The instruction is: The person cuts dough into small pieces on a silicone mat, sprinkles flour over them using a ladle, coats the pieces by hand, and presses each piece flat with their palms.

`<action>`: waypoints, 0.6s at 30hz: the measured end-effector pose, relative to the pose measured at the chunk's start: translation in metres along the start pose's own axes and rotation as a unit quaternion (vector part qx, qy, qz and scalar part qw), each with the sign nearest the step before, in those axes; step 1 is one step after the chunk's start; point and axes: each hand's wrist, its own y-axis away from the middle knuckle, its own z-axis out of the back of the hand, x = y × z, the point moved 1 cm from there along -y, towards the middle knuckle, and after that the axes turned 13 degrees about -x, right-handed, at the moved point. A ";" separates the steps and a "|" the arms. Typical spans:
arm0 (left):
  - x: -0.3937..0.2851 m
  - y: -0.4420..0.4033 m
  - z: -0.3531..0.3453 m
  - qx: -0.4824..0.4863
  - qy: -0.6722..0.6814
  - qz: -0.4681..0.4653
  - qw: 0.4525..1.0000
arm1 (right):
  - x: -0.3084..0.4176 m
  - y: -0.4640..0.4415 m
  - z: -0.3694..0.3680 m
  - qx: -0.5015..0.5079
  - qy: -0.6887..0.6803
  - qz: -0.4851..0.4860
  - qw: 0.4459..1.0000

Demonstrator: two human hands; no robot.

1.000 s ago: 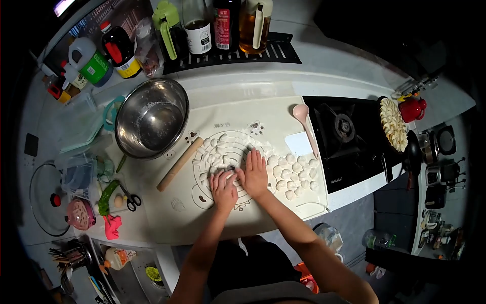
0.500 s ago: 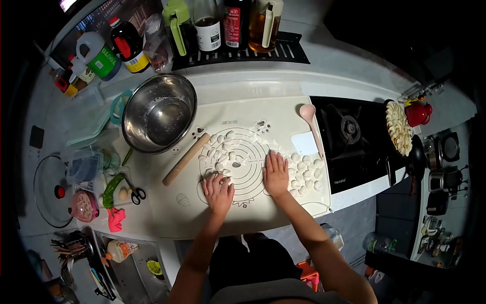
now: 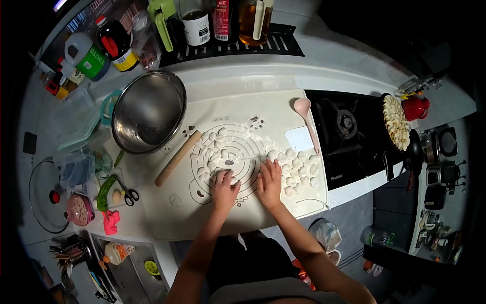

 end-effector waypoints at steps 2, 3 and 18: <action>0.003 0.005 0.007 0.046 0.019 0.035 0.998 | -0.001 0.004 0.000 0.001 -0.009 0.004 1.000; 0.005 0.007 0.006 0.062 0.027 0.041 0.997 | -0.002 0.006 -0.002 0.004 -0.013 0.006 1.000; -0.004 -0.013 -0.039 0.065 0.067 0.010 0.996 | -0.007 0.006 -0.003 0.002 -0.035 -0.020 0.999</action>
